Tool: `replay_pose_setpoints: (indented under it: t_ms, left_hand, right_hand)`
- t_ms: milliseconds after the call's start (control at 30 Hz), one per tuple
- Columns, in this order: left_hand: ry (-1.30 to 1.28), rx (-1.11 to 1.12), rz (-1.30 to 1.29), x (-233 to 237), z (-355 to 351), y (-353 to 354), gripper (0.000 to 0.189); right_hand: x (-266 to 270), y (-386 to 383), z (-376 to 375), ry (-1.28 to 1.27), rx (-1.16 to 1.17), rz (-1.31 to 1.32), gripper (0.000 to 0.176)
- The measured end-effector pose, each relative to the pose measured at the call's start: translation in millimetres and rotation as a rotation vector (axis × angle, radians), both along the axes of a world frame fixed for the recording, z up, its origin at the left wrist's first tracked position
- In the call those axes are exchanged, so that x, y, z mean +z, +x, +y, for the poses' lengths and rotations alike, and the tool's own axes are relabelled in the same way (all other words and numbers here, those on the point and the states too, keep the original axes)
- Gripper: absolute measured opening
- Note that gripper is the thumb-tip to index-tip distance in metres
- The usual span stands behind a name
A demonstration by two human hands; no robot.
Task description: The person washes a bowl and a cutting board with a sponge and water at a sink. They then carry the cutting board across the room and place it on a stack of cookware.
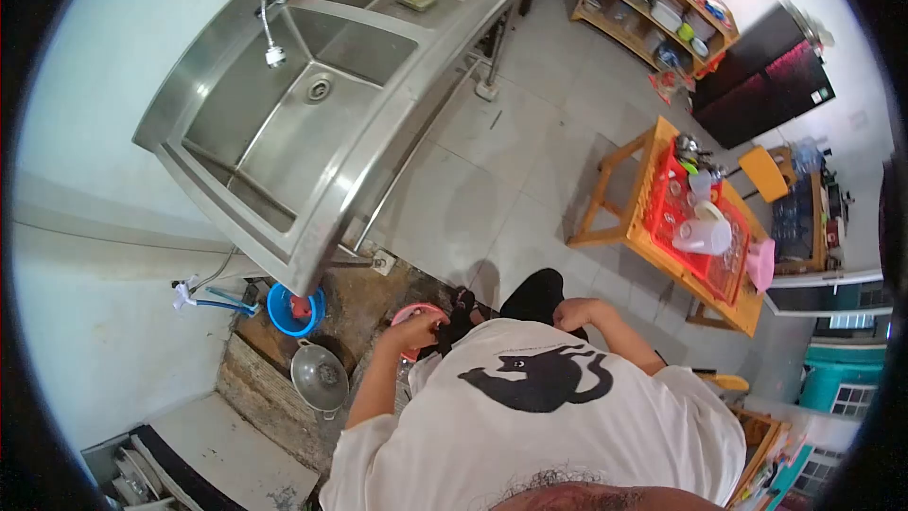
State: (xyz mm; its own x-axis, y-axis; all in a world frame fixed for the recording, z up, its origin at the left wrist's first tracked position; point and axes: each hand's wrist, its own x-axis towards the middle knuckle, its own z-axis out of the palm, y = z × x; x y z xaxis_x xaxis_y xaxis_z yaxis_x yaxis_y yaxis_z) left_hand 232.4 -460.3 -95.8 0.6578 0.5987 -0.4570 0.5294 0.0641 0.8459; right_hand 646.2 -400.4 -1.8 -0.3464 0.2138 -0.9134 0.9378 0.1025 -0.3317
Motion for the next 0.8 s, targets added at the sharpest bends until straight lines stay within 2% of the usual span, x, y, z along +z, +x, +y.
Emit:
replay_pose_setpoints:
  t_ms: [33,100,133,200,233,267,333,367,400,433,500,533,567,633,667,733,800]
  left_hand:
    - [0.003,0.017,0.004,17,6,-6,0.048]
    - [-0.149,0.232,0.066,49,8,-18,0.049]
    - [-0.222,0.361,0.028,49,4,-23,0.051]
    - [-0.204,0.454,-0.018,25,-8,-31,0.052]
    - [-0.179,0.522,-0.056,15,-8,-31,0.053]
    - [-0.181,0.554,0.023,18,-4,-28,0.056]
    - [-0.19,0.652,0.026,10,2,-24,0.057]
    - [-0.181,0.707,0.038,5,7,-22,0.058]
    - [-0.187,0.71,0.175,7,16,-19,0.057]
    - [-0.212,0.781,0.169,23,29,-12,0.057]
    - [-0.336,0.909,0.2,56,69,-2,0.056]
    - [-0.319,0.944,0.222,20,59,9,0.057]
    - [-0.194,0.93,0.255,18,69,19,0.059]
    - [-0.442,1.135,0.095,54,103,34,0.061]
    - [-0.467,1.212,0.098,64,116,37,0.061]
    - [-0.533,1.185,0.207,78,139,52,0.059]
    - [-0.586,1.299,0.226,85,153,66,0.058]
  right_hand:
    - [5,-8,27,0.01,0.039,0.015,0.043]
    - [-2,-13,91,0.016,0.046,0.145,0.037]
    - [-1,-19,130,0.042,0.048,0.191,0.034]
    - [27,-41,210,0.242,-0.233,0.538,0.019]
    - [66,-68,255,0.229,-0.424,0.638,0.013]
    - [85,-87,304,0.237,-0.579,0.747,0.01]
    - [120,-127,403,0.291,-0.762,0.961,0.02]
    - [134,-148,453,0.335,-0.747,1.051,0.024]
    - [138,-168,508,0.386,-0.766,1.084,0.026]
    - [136,-188,561,0.428,-0.784,1.112,0.028]
    - [121,-234,678,0.395,-0.898,0.961,0.033]
    - [102,-254,737,0.345,-0.919,0.96,0.038]
    - [73,-263,789,0.291,-0.945,0.938,0.044]
    - [10,-275,889,0.258,-0.949,0.804,0.053]
    - [-19,-288,936,0.294,-0.993,0.64,0.056]
    - [-72,-290,1000,0.189,-1.159,0.579,0.056]
    - [-79,-299,1009,0.193,-1.18,0.54,0.06]
